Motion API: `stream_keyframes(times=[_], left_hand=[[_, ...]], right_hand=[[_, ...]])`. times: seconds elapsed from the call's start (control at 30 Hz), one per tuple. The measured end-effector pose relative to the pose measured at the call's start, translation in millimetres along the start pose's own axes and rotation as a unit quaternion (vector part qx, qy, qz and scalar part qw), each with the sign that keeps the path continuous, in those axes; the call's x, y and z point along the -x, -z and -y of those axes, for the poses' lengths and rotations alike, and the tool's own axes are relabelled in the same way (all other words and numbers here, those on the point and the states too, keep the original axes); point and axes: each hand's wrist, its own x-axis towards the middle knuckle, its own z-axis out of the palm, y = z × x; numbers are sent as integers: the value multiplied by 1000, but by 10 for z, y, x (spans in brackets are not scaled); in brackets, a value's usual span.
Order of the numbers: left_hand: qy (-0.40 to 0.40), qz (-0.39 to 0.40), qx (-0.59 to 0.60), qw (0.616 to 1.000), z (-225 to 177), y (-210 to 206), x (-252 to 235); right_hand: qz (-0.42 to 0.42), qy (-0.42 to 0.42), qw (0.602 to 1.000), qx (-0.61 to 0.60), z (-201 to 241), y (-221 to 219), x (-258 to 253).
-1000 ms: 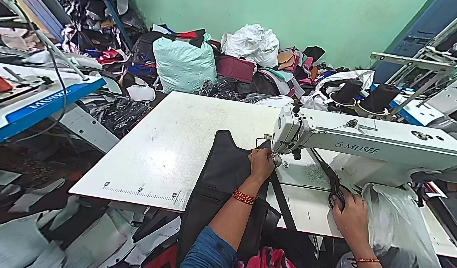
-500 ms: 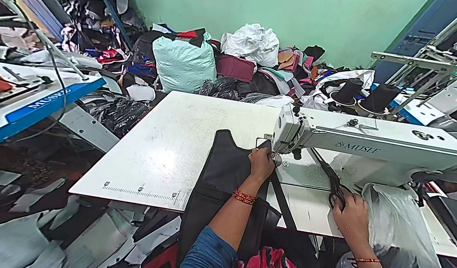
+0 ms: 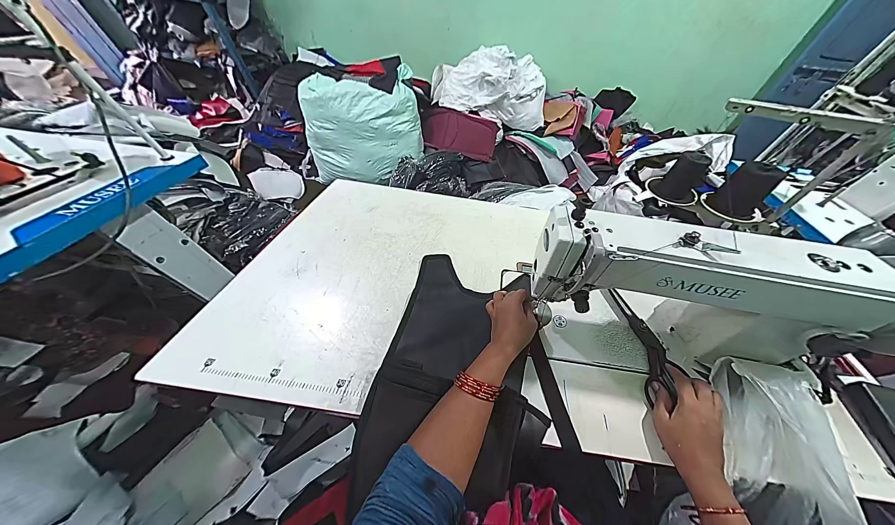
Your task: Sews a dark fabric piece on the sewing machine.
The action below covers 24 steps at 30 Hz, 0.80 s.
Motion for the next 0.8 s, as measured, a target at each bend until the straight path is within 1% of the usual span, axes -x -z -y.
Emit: stream_keyframes(times=[0.43,0.63,0.8], left_hand=[[-9,-1,-9,1000,21,-5,7],[-27,-35,-2,999,69,-48,-2],[-39,-47,-3,998,99,-59,-10]], right_hand=[[-2,-1,1000,-10,19,3,3],[-10,0,1000,-22,11,-13,13],[-10,-5,999,-39,27,1,10]])
